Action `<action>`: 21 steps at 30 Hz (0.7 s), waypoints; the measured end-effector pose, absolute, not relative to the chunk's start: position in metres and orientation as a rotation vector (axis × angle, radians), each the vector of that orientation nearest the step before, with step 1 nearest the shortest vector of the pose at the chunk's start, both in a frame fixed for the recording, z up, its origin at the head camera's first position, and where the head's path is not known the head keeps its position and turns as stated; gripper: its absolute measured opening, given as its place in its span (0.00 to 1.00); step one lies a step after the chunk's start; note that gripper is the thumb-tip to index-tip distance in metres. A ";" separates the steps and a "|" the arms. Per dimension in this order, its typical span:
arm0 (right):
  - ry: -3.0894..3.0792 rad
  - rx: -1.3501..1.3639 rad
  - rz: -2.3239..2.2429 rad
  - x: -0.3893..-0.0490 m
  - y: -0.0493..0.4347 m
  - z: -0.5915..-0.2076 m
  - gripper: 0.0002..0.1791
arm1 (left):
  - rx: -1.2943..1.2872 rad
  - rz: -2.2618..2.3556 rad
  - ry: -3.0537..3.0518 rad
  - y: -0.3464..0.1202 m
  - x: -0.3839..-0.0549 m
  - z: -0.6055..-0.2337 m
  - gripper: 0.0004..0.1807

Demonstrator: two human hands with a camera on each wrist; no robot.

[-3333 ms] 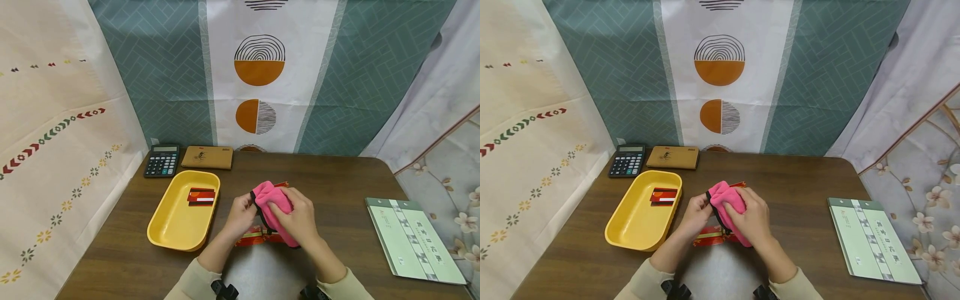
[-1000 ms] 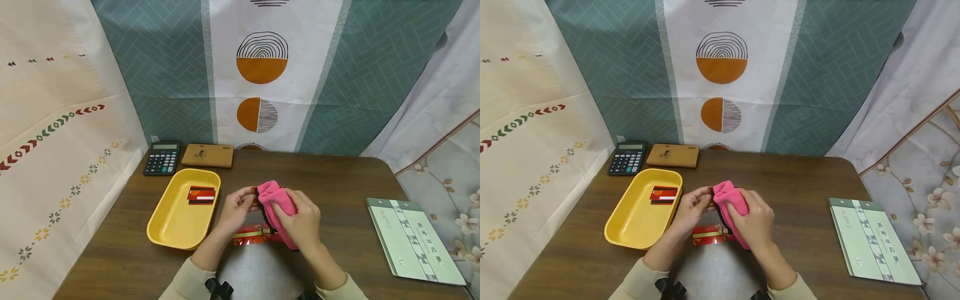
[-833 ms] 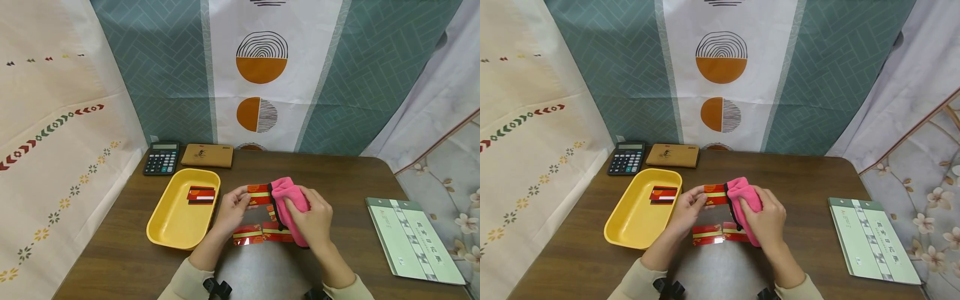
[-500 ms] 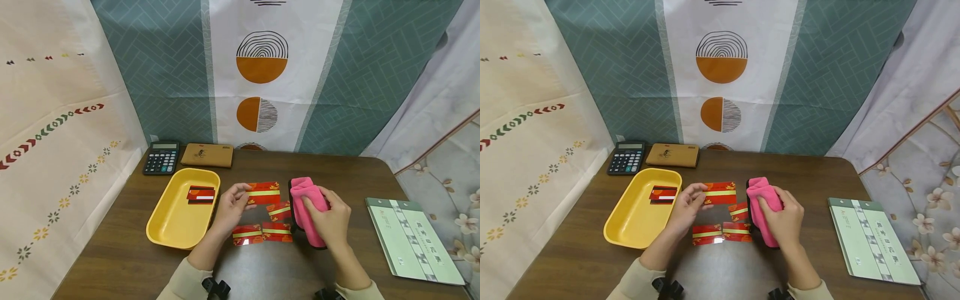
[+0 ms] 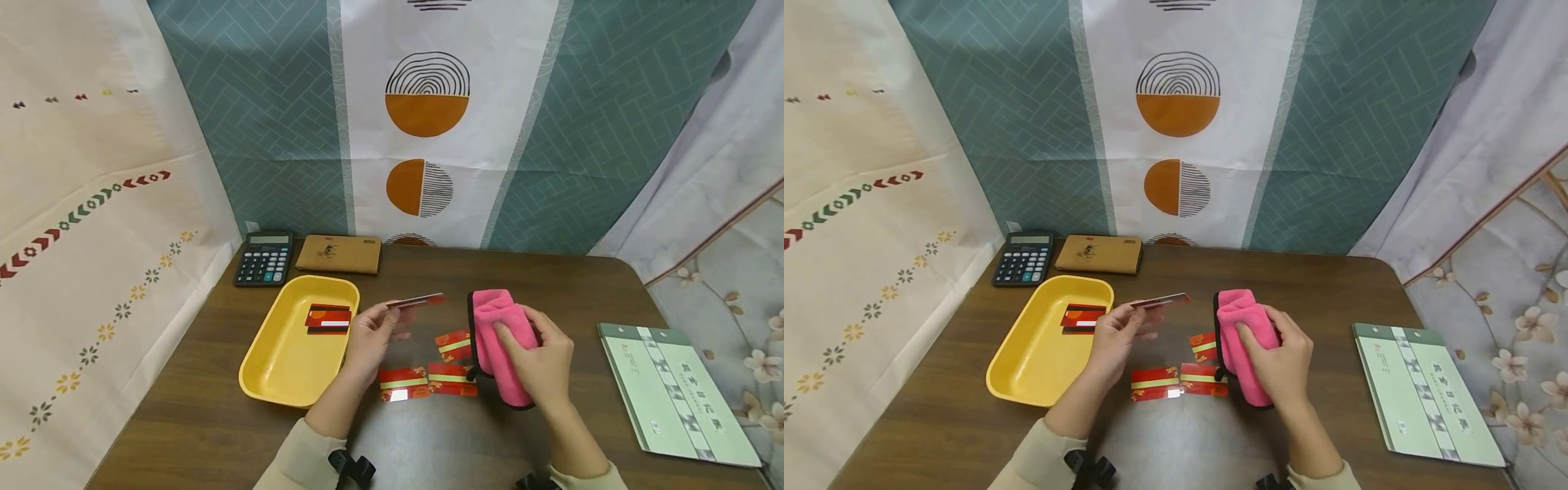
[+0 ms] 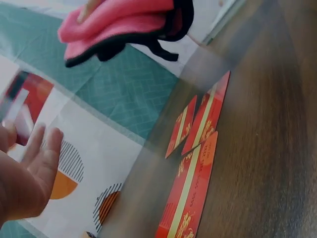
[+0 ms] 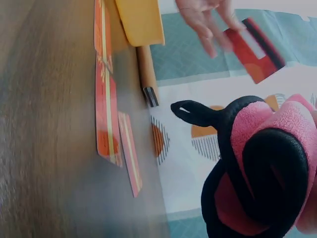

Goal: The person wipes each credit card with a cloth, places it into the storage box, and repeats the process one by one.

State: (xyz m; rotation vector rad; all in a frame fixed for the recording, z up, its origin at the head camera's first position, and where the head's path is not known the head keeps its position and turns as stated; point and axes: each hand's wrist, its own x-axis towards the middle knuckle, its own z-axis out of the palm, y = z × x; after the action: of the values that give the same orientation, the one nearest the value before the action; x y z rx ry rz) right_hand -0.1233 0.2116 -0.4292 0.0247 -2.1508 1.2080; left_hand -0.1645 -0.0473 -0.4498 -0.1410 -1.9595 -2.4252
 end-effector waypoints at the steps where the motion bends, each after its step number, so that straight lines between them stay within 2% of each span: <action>1: -2.147 0.040 1.223 -0.122 0.210 -0.428 0.22 | -0.093 -2.459 -1.933 -0.047 -0.166 -0.451 0.13; 5: -2.128 0.113 1.320 -0.119 0.197 -0.422 0.22 | 0.026 -2.489 -1.924 -0.046 -0.165 -0.451 0.14; 9: -2.106 0.160 1.443 -0.112 0.176 -0.405 0.20 | -0.007 -2.518 -1.950 -0.038 -0.160 -0.449 0.16; 13: -2.104 0.200 1.515 -0.113 0.156 -0.402 0.21 | -0.118 -2.567 -1.950 -0.025 -0.155 -0.451 0.17; 21: -2.105 0.357 1.111 -0.122 0.139 -0.428 0.23 | -0.201 -2.523 -2.030 -0.012 -0.142 -0.450 0.14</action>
State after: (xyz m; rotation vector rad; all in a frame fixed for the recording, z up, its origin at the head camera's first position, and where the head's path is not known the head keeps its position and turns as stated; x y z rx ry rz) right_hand -0.1217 0.1391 -0.4275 0.3574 -2.1050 1.1105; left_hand -0.1424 -0.0116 -0.4498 -0.2010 -2.0304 -2.5232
